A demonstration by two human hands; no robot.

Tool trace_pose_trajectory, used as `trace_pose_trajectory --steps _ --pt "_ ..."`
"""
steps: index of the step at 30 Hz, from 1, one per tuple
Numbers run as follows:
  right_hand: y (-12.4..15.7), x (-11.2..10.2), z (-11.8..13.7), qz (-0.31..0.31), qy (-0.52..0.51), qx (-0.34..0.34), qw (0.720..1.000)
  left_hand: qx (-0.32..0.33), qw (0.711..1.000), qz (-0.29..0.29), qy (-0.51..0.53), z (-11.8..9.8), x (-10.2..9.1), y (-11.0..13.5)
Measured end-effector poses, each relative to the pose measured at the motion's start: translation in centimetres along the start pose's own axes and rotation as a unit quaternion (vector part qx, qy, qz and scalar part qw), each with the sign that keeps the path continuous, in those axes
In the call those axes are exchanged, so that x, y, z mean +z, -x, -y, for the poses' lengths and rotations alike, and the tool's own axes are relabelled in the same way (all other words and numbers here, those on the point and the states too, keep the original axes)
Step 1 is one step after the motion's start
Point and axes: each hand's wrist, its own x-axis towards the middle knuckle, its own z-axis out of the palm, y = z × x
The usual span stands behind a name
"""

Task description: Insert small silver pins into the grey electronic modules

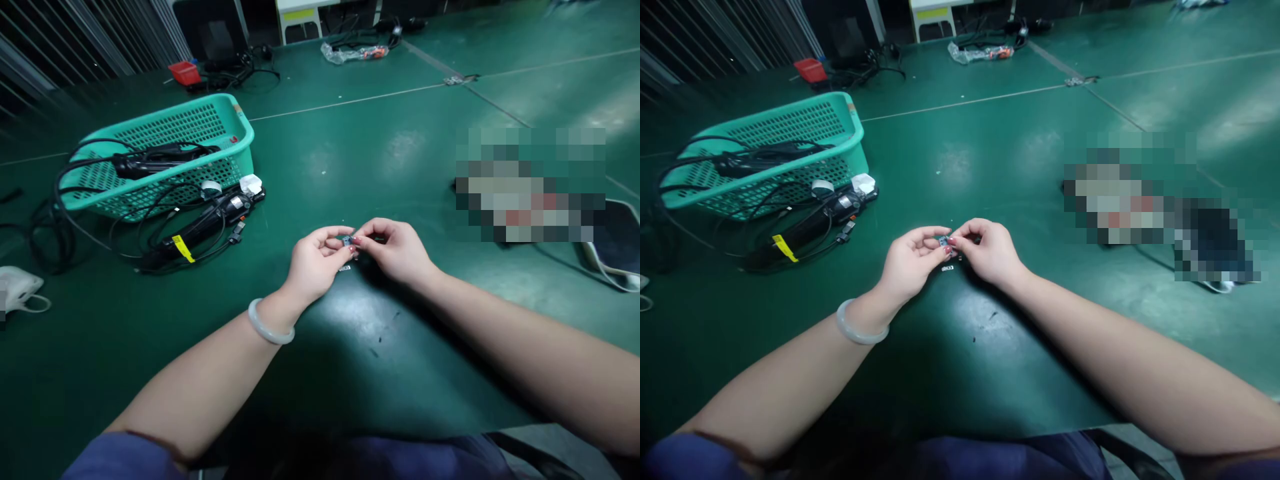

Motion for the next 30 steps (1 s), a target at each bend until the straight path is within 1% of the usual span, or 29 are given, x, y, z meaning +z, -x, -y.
trace_pose_trajectory --steps 3,5,7,9,11,13,14,16,19,24,25,26,27,28,30 --pt "0.0 0.0 0.0 -0.036 0.011 -0.023 0.999 0.003 1.000 0.007 0.013 -0.3 0.0 0.0" --pt "0.0 -0.1 0.0 -0.032 0.002 -0.009 0.999 0.002 0.999 -0.002 0.044 -0.3 -0.2 -0.3" --pt "-0.1 -0.3 -0.2 -0.025 0.024 -0.004 0.999 0.005 0.996 -0.038 0.080 -0.2 -0.6 -0.7" --pt "0.0 -0.4 -0.3 0.005 0.088 -0.039 0.995 0.002 0.990 -0.087 0.113 -0.1 -1.0 -1.2" --pt "0.3 -0.3 -0.4 0.069 0.169 -0.105 0.977 -0.012 0.982 -0.125 0.138 -0.1 -1.2 -1.5" --pt "0.7 0.0 -0.4 0.126 0.241 -0.169 0.947 -0.025 0.978 -0.143 0.152 -0.1 -1.3 -1.6" --pt "0.9 0.1 -0.4 0.140 0.267 -0.190 0.934 -0.028 0.977 -0.144 0.155 -0.1 -1.3 -1.7" --pt "1.1 0.6 -0.2 0.143 0.297 -0.209 0.921 -0.030 0.977 -0.141 0.156 -0.1 -1.2 -1.6" --pt "1.2 1.4 0.0 0.132 0.325 -0.216 0.911 -0.034 0.980 -0.132 0.147 -0.1 -1.1 -1.5" --pt "0.8 2.3 0.2 0.146 0.400 -0.234 0.874 -0.039 0.982 -0.126 0.132 -0.1 -1.1 -1.6" --pt "0.8 2.3 0.1 0.148 0.402 -0.237 0.872 -0.040 0.983 -0.126 0.129 -0.1 -1.1 -1.6" --pt "0.8 2.1 0.1 0.146 0.394 -0.236 0.876 -0.039 0.983 -0.125 0.127 -0.1 -1.1 -1.6" --pt "0.7 1.9 0.1 0.138 0.376 -0.231 0.886 -0.038 0.984 -0.123 0.124 -0.1 -1.0 -1.5" --pt "0.7 1.7 0.0 0.120 0.349 -0.223 0.902 -0.036 0.985 -0.119 0.120 0.0 -1.0 -1.5" --pt "0.6 1.0 0.1 0.065 0.279 -0.195 0.938 -0.033 0.988 -0.109 0.108 0.0 -1.0 -1.4"
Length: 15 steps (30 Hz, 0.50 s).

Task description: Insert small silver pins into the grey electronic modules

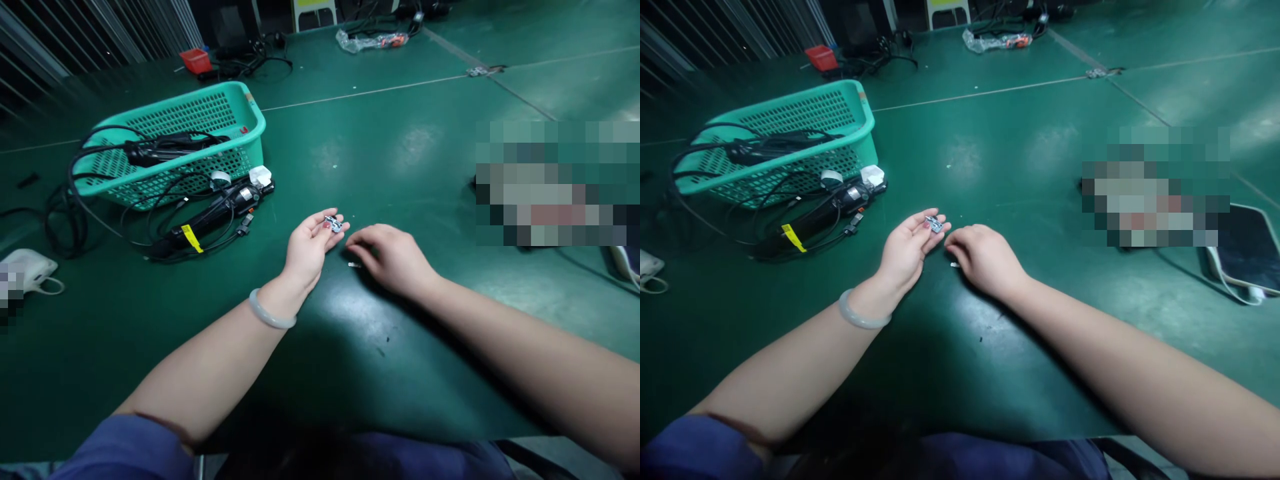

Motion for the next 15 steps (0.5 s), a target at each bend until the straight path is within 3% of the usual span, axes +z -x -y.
trace_pose_trajectory --steps 4,15 --pt "0.01 -0.86 -0.23 -0.095 -0.092 0.076 0.988 0.011 0.999 0.025 -0.024 0.13 0.04 0.22" --pt "-0.27 -1.11 -0.19 -0.128 -0.180 0.065 0.973 0.031 0.997 0.062 -0.017 0.48 0.01 0.39"
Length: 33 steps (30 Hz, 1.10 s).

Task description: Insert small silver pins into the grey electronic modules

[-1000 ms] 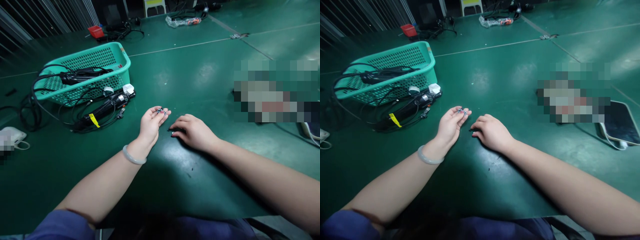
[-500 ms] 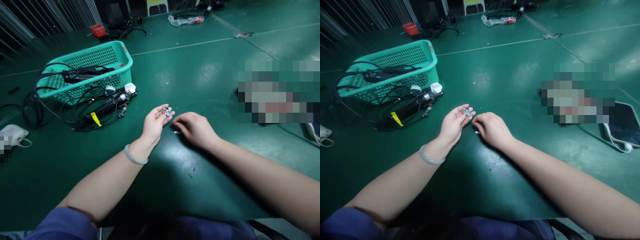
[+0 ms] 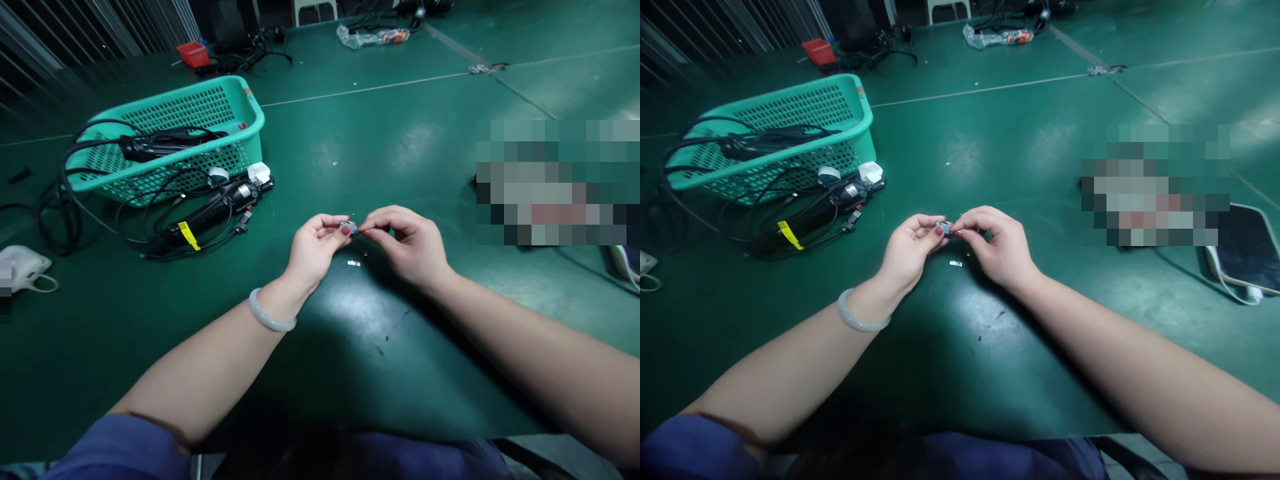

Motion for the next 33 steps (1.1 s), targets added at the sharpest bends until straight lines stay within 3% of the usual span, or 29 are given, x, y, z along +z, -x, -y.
trace_pose_trajectory --steps 6,15,20,22,27,33 --pt "0.1 -0.1 0.0 0.011 0.018 -0.010 1.000 0.010 1.000 0.002 -0.004 0.0 0.1 0.0" --pt "0.8 -0.2 0.3 -0.006 0.202 -0.058 0.978 -0.010 0.999 0.014 0.031 0.0 0.0 0.0" --pt "0.6 -0.7 -0.1 -0.010 0.199 -0.047 0.979 -0.030 0.999 -0.017 0.040 -0.1 0.0 0.0" --pt "0.3 -1.1 -0.6 0.015 0.191 -0.014 0.981 -0.035 0.998 -0.035 0.043 -0.2 0.0 -0.1" --pt "0.0 -1.6 -2.1 0.179 0.164 0.015 0.970 -0.040 0.997 -0.043 0.042 -0.3 0.1 -0.1" --pt "0.1 -1.0 -2.2 0.192 0.192 0.000 0.962 -0.043 0.998 -0.031 0.038 -0.2 0.1 -0.1"
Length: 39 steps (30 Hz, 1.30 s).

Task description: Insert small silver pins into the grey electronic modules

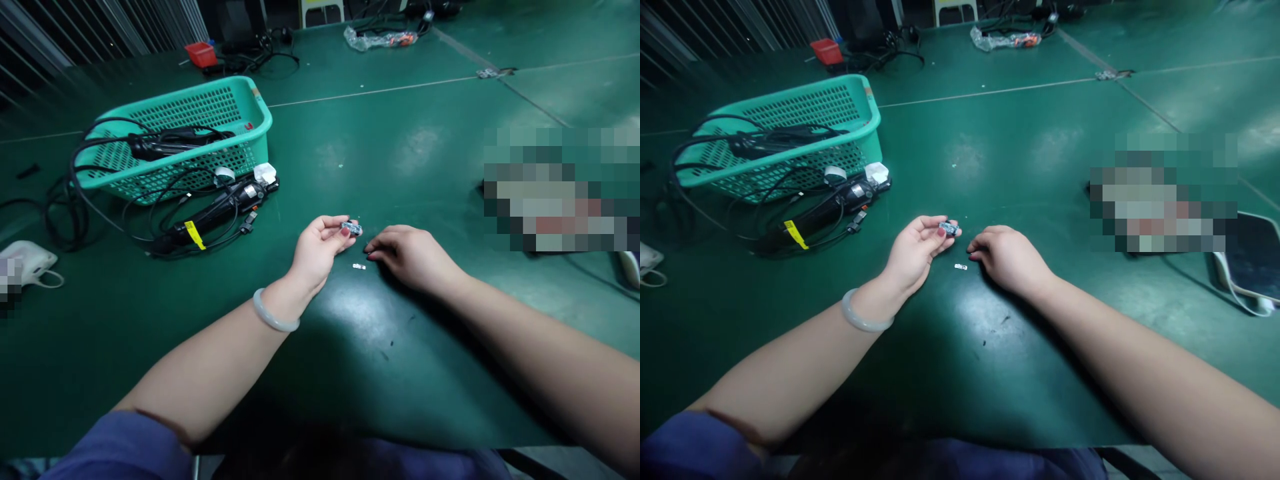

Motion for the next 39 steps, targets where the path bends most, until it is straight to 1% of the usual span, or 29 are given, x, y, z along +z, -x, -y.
trace_pose_trajectory --steps 8,10,12,15,17,19,24,26,33,39 --pt "-0.5 0.1 -0.5 -0.019 0.001 -0.014 1.000 -0.014 1.000 0.013 -0.006 0.2 0.1 -0.1" --pt "-0.5 0.0 -0.4 -0.036 -0.006 -0.007 0.999 -0.017 1.000 0.012 -0.007 0.1 0.1 0.0" --pt "-0.4 -0.2 -0.1 -0.078 -0.038 0.020 0.996 -0.017 1.000 0.013 -0.010 0.1 0.1 0.1" --pt "-0.1 -0.5 0.4 -0.163 -0.101 0.061 0.980 -0.017 0.999 0.022 -0.023 0.0 0.2 0.2" --pt "0.1 -0.6 0.8 -0.203 -0.128 0.063 0.969 -0.015 0.999 0.030 -0.032 0.1 0.1 0.3" --pt "0.3 -0.5 1.0 -0.227 -0.137 0.053 0.963 -0.011 0.998 0.038 -0.039 0.1 0.1 0.3" --pt "0.4 -0.2 1.4 -0.242 -0.093 0.007 0.966 -0.014 0.997 0.061 -0.042 0.2 0.1 0.3" --pt "0.4 -0.1 1.7 -0.248 -0.075 0.000 0.966 -0.017 0.997 0.070 -0.041 0.1 0.1 0.3" --pt "0.3 -0.2 2.5 -0.257 -0.025 0.017 0.966 -0.010 0.997 0.075 -0.032 0.1 0.1 0.5" --pt "0.2 0.0 2.5 -0.262 -0.028 0.033 0.964 -0.010 0.997 0.075 -0.026 0.2 0.2 0.4"
